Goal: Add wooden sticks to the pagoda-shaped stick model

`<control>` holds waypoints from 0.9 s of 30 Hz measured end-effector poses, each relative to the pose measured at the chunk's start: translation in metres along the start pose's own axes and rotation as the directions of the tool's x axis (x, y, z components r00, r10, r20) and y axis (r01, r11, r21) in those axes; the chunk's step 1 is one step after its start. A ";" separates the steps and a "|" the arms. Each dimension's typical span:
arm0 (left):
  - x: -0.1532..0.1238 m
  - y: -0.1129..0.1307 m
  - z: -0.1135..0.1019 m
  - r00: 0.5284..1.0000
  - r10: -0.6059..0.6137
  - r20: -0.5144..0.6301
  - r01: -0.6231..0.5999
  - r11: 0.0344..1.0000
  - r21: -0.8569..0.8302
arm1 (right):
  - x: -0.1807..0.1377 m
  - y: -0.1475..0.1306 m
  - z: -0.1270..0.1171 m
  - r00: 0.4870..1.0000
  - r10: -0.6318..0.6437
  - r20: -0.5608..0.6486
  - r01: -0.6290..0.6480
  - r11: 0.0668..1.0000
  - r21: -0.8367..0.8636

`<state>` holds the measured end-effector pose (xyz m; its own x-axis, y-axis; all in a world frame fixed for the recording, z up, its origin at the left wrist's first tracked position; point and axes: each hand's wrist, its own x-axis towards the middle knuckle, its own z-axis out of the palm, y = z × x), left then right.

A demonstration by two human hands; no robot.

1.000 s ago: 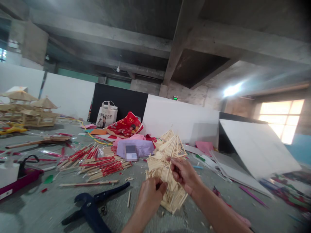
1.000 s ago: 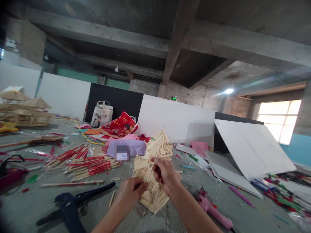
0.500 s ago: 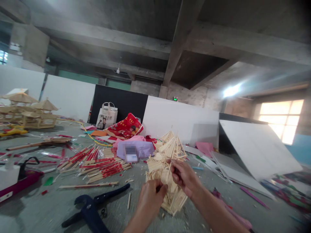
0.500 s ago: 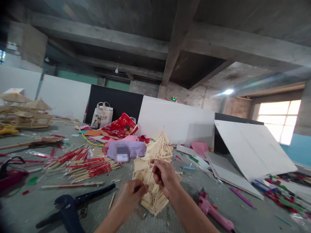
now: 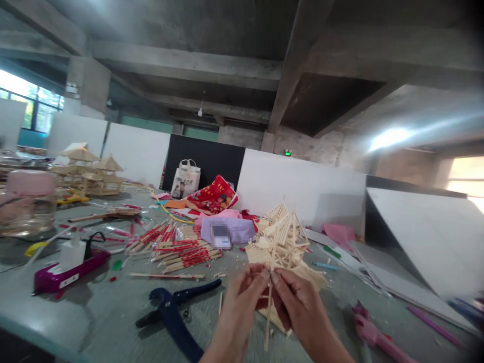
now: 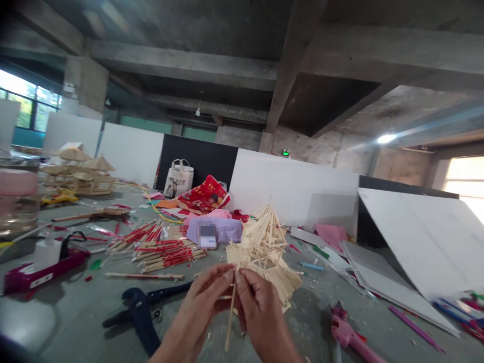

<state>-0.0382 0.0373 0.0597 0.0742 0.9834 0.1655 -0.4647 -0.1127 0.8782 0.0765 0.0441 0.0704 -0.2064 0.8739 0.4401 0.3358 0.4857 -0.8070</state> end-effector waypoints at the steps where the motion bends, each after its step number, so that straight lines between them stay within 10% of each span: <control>1: -0.002 0.000 0.001 0.999 -0.036 0.020 0.037 0.997 -0.064 | -0.002 0.002 0.002 1.000 -0.011 -0.002 0.011 0.999 -0.035; 27: -0.021 -0.019 -0.021 0.937 -0.311 0.160 0.344 0.902 -0.262 | -0.028 0.008 0.012 0.980 -0.111 0.166 0.144 0.969 -0.202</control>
<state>-0.0492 0.0218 0.0300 0.3554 0.9336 -0.0459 -0.6248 0.2737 0.7312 0.0738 0.0234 0.0467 -0.3924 0.7992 0.4553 0.4811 0.6002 -0.6390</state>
